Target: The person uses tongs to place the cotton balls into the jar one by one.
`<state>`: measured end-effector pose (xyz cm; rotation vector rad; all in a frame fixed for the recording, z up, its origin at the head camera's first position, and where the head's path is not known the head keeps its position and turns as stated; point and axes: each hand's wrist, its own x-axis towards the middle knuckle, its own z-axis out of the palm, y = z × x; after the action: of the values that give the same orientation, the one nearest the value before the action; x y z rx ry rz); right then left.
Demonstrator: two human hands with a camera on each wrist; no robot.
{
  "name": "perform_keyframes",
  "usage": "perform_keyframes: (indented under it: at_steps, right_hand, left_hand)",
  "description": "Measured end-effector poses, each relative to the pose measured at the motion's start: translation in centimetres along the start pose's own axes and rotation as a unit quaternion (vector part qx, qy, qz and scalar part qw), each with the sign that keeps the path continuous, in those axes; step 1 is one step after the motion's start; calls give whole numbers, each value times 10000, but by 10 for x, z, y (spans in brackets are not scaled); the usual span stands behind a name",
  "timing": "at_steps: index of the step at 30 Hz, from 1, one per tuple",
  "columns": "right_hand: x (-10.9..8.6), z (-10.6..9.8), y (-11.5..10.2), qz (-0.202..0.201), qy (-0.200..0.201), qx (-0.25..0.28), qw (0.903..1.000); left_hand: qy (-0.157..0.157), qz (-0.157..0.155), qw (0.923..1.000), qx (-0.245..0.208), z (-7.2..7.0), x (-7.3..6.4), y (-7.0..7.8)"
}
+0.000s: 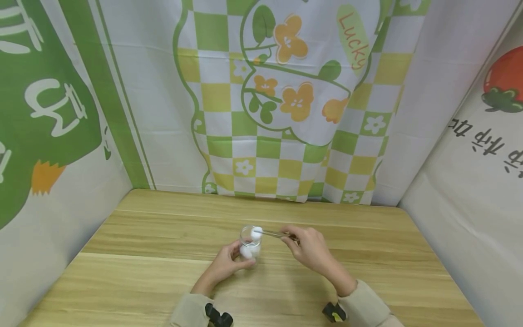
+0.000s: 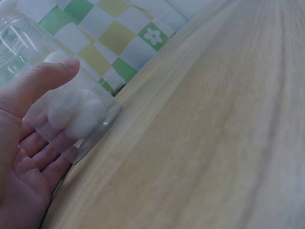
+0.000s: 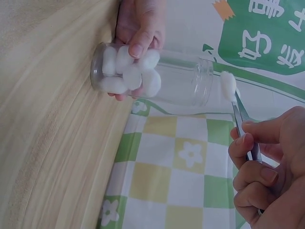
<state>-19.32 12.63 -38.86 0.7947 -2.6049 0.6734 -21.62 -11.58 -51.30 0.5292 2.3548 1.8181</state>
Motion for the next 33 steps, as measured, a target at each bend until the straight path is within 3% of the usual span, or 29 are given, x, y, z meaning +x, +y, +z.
perform_keyframes:
  at_steps: [5, 10, 27, 33]
  right_hand:
    - [3, 2, -1, 16, -32, -11, 10000]
    - [5, 5, -2, 9, 3, -35, 10000]
    - [8, 15, -2, 80, -46, -84, 9999]
    - [9, 17, -2, 276, -121, -21, 9995]
  left_hand:
    - [-27, -292, 9994, -199, 1, 1, 2]
    - [17, -389, 9991, -177, 0, 1, 1]
    - [-61, -342, 9993, -142, 1, 2, -1]
    - [-35, -373, 9992, -127, 1, 2, -1]
